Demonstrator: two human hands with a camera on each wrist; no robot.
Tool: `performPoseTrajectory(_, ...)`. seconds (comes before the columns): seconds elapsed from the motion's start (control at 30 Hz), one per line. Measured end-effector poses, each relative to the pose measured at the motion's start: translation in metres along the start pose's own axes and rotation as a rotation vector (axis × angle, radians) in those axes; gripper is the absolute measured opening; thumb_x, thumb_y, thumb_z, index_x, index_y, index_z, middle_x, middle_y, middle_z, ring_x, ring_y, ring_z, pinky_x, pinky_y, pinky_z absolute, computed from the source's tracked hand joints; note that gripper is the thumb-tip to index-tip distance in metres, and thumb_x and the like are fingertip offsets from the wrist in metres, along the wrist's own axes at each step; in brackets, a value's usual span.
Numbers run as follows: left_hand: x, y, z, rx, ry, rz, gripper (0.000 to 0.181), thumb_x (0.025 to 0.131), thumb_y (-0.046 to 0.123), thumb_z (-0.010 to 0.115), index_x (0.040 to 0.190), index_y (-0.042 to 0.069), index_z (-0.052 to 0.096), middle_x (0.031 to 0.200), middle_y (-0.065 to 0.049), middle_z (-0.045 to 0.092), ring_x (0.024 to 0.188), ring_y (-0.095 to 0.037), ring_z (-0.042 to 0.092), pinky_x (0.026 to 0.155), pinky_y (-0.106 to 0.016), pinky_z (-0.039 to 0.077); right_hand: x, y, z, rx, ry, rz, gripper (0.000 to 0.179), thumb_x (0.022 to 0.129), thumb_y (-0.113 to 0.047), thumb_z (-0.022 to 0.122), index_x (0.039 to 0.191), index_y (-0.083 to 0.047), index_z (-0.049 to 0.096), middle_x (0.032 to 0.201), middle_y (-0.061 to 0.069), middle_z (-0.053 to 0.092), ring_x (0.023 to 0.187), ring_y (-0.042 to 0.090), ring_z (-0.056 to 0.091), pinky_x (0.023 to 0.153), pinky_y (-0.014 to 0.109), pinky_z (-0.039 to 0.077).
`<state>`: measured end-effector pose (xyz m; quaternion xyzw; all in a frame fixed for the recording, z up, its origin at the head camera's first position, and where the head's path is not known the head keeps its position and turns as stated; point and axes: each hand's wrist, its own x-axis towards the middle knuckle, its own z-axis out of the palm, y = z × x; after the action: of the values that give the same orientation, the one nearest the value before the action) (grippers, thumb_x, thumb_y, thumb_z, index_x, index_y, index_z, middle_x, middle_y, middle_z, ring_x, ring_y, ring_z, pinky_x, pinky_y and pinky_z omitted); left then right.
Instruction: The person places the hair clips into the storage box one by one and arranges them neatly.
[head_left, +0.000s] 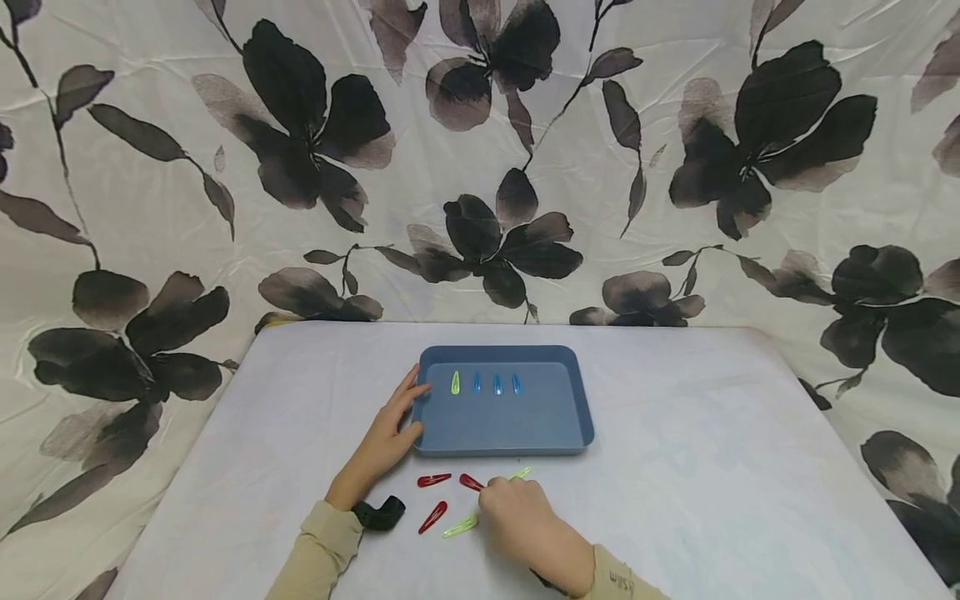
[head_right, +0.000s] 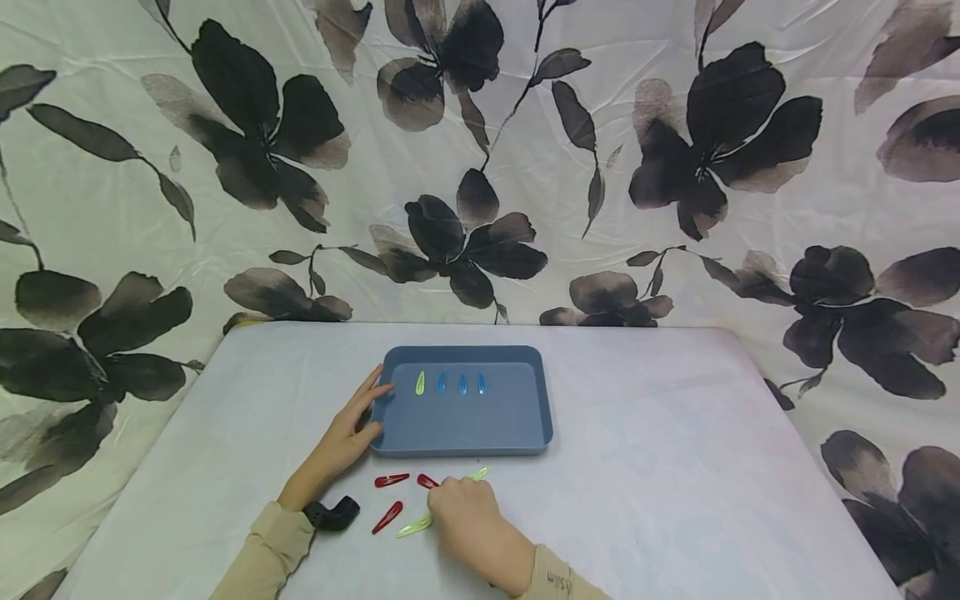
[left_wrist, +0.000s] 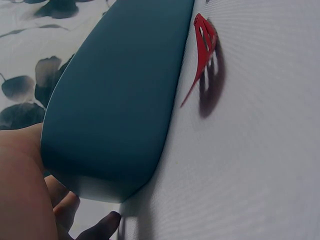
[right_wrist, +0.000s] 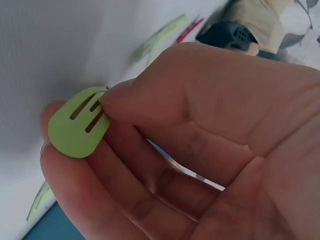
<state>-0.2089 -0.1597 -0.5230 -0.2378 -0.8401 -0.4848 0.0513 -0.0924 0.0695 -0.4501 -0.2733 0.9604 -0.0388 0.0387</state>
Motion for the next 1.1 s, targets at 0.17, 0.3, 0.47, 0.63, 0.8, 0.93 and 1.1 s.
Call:
performPoseTrajectory(0.17, 0.000, 0.000, 0.000, -0.001, -0.003, -0.016, 0.061, 0.086, -0.004, 0.054, 0.146, 0.003, 0.046, 0.165, -0.007, 0.016, 0.150, -0.028, 0.018, 0.114, -0.057, 0.022, 0.003, 0.006, -0.008, 0.095, -0.021, 0.018, 0.015, 0.073, 0.000, 0.074, 0.065, -0.011, 0.066, 0.068, -0.001, 0.059, 0.054, 0.012, 0.048, 0.044, 0.033, 0.040)
performPoseTrajectory(0.3, 0.000, 0.001, -0.001, -0.006, -0.005, -0.025, 0.061, 0.086, -0.005, 0.054, 0.146, 0.003, 0.046, 0.165, -0.006, 0.016, 0.150, -0.028, 0.017, 0.114, -0.057, 0.023, 0.005, 0.011, -0.016, 0.200, -0.030, 0.033, 0.017, 0.068, 0.006, 0.072, 0.070, -0.012, 0.070, 0.072, -0.004, 0.062, 0.059, 0.010, 0.049, 0.050, 0.030, 0.043)
performPoseTrajectory(0.47, 0.000, 0.002, -0.001, -0.006, -0.006, -0.031, 0.061, 0.086, -0.005, 0.054, 0.146, 0.003, 0.046, 0.165, -0.005, 0.016, 0.150, -0.028, 0.017, 0.114, -0.057, 0.023, 0.008, 0.018, -0.024, 0.267, 0.018, 0.010, 0.024, 0.064, 0.012, 0.066, 0.074, -0.009, 0.073, 0.071, -0.004, 0.064, 0.057, 0.007, 0.045, 0.048, 0.025, 0.040)
performPoseTrajectory(0.63, 0.000, 0.001, -0.002, 0.000, -0.005, -0.027, 0.062, 0.086, -0.005, 0.054, 0.147, 0.003, 0.046, 0.165, -0.006, 0.016, 0.150, -0.028, 0.016, 0.114, -0.058, 0.022, 0.009, 0.024, -0.038, 0.323, 0.048, 0.012, 0.024, 0.065, 0.014, 0.064, 0.075, -0.007, 0.072, 0.068, -0.004, 0.060, 0.054, 0.007, 0.036, 0.045, 0.023, 0.033)
performPoseTrajectory(0.8, 0.000, 0.002, -0.001, -0.003, -0.005, -0.032, 0.061, 0.086, -0.005, 0.054, 0.147, 0.004, 0.046, 0.166, -0.005, 0.016, 0.150, -0.027, 0.016, 0.114, -0.058, 0.022, 0.011, 0.031, -0.051, 0.371, 0.068, 0.026, 0.025, 0.067, 0.012, 0.064, 0.081, -0.005, 0.075, 0.070, -0.002, 0.064, 0.056, 0.008, 0.044, 0.046, 0.024, 0.038)
performPoseTrajectory(0.93, 0.000, 0.003, -0.001, -0.009, -0.007, -0.035, 0.062, 0.086, -0.004, 0.054, 0.147, 0.004, 0.046, 0.166, -0.005, 0.016, 0.150, -0.027, 0.016, 0.114, -0.058, 0.021, 0.014, 0.037, -0.060, 0.421, 0.079, 0.022, 0.021, 0.069, 0.011, 0.066, 0.081, -0.004, 0.074, 0.065, -0.003, 0.058, 0.057, 0.009, 0.047, 0.048, 0.025, 0.040)
performPoseTrajectory(1.1, 0.001, 0.003, 0.000, -0.002, -0.004, -0.028, 0.062, 0.086, -0.005, 0.054, 0.147, 0.004, 0.046, 0.165, -0.007, 0.016, 0.150, -0.028, 0.016, 0.113, -0.059, 0.023, 0.020, 0.046, -0.071, 0.508, 0.088, 0.023, 0.021, 0.071, 0.010, 0.068, 0.084, -0.004, 0.075, 0.070, -0.002, 0.063, 0.062, 0.010, 0.054, 0.055, 0.028, 0.046)
